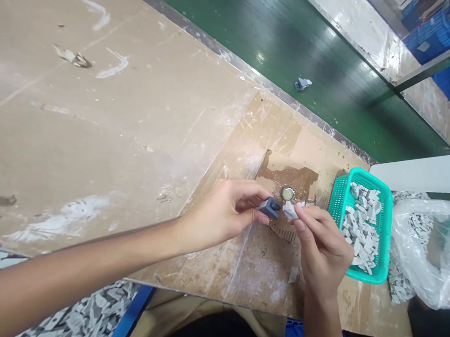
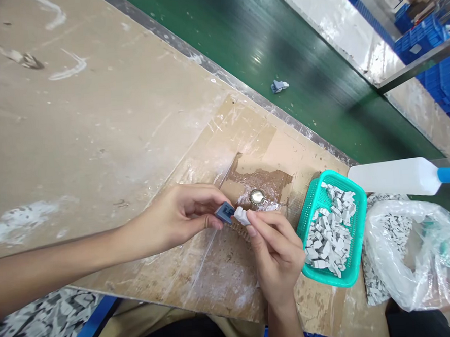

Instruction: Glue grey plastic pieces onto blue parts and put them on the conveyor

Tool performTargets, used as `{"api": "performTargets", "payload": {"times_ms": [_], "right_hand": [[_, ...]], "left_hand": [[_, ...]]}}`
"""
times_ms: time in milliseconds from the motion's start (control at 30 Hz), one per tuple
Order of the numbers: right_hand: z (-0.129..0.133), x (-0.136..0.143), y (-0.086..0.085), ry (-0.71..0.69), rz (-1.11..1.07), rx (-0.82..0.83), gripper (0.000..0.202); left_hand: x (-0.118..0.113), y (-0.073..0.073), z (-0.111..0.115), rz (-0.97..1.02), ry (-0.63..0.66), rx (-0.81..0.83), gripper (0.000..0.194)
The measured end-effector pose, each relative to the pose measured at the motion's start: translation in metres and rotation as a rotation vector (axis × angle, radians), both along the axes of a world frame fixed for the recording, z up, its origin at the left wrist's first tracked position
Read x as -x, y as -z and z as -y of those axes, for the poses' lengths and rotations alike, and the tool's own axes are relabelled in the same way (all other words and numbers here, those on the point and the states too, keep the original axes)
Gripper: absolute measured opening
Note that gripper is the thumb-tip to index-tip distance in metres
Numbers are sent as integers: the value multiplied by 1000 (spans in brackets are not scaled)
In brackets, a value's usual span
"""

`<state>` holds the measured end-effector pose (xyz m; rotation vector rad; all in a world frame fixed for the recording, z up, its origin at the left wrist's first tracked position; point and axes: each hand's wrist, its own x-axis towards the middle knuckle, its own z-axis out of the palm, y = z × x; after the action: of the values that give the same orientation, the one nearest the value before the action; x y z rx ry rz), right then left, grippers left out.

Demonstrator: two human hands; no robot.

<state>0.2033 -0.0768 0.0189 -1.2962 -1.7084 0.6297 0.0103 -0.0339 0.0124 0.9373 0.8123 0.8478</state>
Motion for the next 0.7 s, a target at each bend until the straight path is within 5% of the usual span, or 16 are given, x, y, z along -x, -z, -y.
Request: {"api": "performTargets", "payload": {"times_ms": [333,567,700], "right_hand": [[2,7,-2,-127,7,87,47],[-3,22,0,-146,65,116,53],[-19,24,-14,-216,135,97,48]], "left_hand": [[1,1,12,-291,-70,-253,15],[1,8,9,-312,-88,-160,13],[8,2,1,-335,-102,-197,12]]}}
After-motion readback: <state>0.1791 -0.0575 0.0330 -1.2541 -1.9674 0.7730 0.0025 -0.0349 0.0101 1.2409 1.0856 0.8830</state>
